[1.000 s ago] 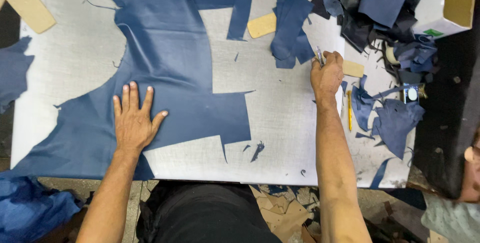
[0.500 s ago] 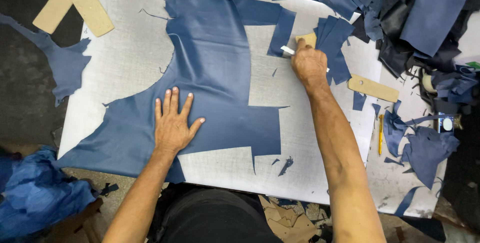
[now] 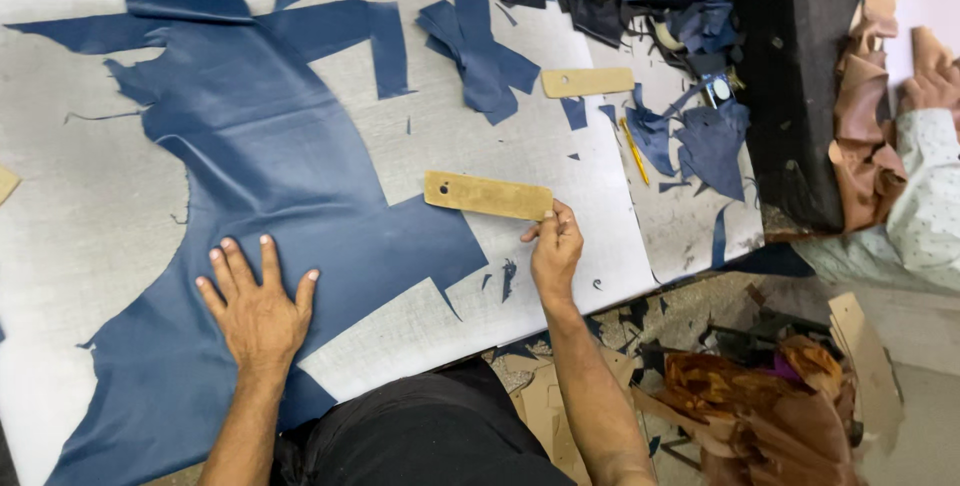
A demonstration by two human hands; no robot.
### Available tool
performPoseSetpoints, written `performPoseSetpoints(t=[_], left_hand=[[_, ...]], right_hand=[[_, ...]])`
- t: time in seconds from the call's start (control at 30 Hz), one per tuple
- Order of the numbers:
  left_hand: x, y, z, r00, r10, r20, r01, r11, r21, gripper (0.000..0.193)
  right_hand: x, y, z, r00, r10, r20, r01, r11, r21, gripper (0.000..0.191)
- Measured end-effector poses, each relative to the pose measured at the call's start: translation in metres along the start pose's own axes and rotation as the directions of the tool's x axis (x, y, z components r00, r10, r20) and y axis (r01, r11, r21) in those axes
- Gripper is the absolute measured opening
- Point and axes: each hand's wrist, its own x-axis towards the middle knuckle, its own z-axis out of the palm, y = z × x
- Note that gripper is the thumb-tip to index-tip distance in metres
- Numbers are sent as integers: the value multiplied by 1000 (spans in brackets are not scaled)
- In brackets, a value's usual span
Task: The person cuts blue leather into rectangular strips using a utility knife and a wooden template as a straightedge. They repeatedly position the template, cut along its edge, and set aside the finished strips on the worktable.
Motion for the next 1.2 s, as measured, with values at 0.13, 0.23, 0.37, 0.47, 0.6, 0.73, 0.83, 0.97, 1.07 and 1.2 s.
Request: performPoseSetpoints(t=[0.13,0.23,0.37,0.47,0.6,0.73,0.83,0.97,1.07,1.2], left_hand=[[-2,-1,0,999,41,-30,-43,998,-36,88],[-8,-6,-1,995,78,-64,-86,988,-128,93],[-22,-6,-1,1000,19,16,-17,994,-107,77],[-27,3,3,999,39,-12,-40,996,-79,76],[-39,17,4,999,16,-47,-19,998,-66,69],[-58,35,6,997,58,-46,-66,976,-209,59],[-72,58,12,981,190,-37,-191,925,-327,60],[-71,87,21,983,177,-54,-183,974,-135,47],[-70,93,19,985,172,-18,-173,980,-95,45],[-63,97,26,988,150,-25,-152,987,-54,46]], right_hand=[[0,21,-54,816,537,-213,-482,836,262,29],[16,28,-82,718,626,-305,-466,758,457,26],[37,27,-82,751,614,-244,-461,751,472,32],[39,20,-62,802,578,-152,-471,768,434,31],[22,7,-19,758,626,184,-651,745,146,31],[-6,-4,32,690,551,470,-604,796,-46,28],[-21,-10,37,843,314,437,-163,923,-348,27],[-19,-6,5,909,-53,412,270,830,-488,25],[-8,6,-22,930,-29,366,189,892,-410,22],[14,22,-38,947,218,235,-96,893,-440,16]])
